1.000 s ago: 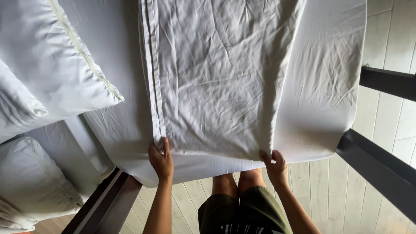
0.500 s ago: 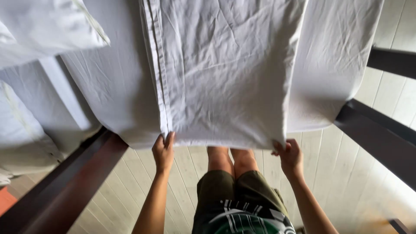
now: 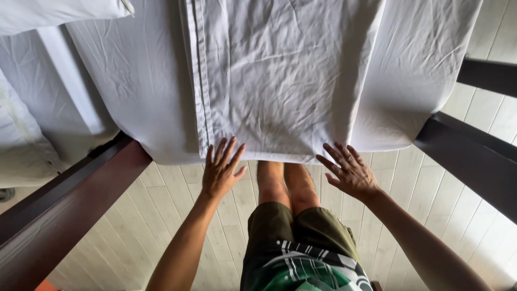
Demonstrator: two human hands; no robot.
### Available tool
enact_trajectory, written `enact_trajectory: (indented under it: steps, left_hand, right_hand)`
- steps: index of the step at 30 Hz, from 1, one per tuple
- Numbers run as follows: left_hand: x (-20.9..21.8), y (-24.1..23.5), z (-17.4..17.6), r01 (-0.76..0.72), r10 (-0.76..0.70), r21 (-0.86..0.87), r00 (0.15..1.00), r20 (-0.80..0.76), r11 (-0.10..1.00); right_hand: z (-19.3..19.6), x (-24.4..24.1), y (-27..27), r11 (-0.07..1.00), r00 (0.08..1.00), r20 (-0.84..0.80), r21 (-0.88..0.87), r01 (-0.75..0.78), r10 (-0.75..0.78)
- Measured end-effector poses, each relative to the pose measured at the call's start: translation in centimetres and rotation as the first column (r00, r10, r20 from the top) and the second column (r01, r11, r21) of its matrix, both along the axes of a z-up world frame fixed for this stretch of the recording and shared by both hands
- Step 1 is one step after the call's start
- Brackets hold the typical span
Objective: Fold a white linen item and place it into a wardrobe.
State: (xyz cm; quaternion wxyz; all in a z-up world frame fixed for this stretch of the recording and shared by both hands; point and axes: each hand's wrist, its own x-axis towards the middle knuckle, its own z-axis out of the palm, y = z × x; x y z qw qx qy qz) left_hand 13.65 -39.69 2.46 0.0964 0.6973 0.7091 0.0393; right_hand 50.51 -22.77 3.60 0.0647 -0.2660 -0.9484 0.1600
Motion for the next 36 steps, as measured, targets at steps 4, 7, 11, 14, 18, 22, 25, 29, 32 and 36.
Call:
enact_trajectory:
  steps: [4,7,11,14,18,22,25,29,32,36]
  left_hand:
    - [-0.8,-0.5,-4.2,-0.004,0.012,-0.125,0.998,0.063,0.992]
    - [-2.1,-1.4,-4.7,0.067,-0.07,-0.079,0.997,-0.03,0.995]
    - [-2.6,-2.6,-5.3,0.076,-0.076,-0.045,0.997,0.011,0.996]
    - [-3.7,-1.7,-4.3,0.074,-0.074,-0.005,0.997,0.015,0.997]
    - [-4.4,-1.7,-4.3,0.106,-0.108,0.035,0.993,0.057,0.994]
    - [-5.2,-2.1,-4.4,0.107,-0.11,0.052,0.991,0.075,0.993]
    - [-6.3,-2.8,-5.5,0.122,-0.124,0.039,0.992,0.035,0.992]
    - [-7.6,-1.1,-2.5,0.114,-0.117,0.034,0.987,0.113,0.993]
    - [-7.9,-0.6,-1.9,0.115,-0.113,-0.004,0.987,0.113,0.993]
    - [-5.1,0.6,-1.7,0.101,-0.096,-0.035,0.986,0.134,0.994]
  right_hand:
    - [-4.1,1.5,0.4,0.997,0.99,0.118,-0.022,-0.073,0.075]
    - [-4.5,2.3,0.2,0.998,0.995,0.083,-0.035,-0.051,0.054]
    - [-4.2,2.5,0.1,0.997,0.993,0.087,0.008,-0.08,0.079]
    - [-4.4,2.3,0.5,0.997,0.996,0.067,-0.031,-0.064,0.066]
    - [-3.5,2.0,0.5,0.996,1.0,0.01,-0.084,0.003,-0.002]
    - [-1.6,1.2,0.8,0.971,0.994,-0.053,-0.225,0.077,-0.091]
    - [-0.4,0.8,1.1,0.945,0.985,-0.057,-0.295,0.141,-0.165]
    - [-0.3,1.3,0.9,0.918,0.976,-0.071,-0.359,0.169,-0.207]
    - [0.0,1.0,0.9,0.882,0.956,-0.105,-0.422,0.208,-0.276]
    - [0.6,0.4,0.9,0.871,0.938,-0.141,-0.434,0.229,-0.317]
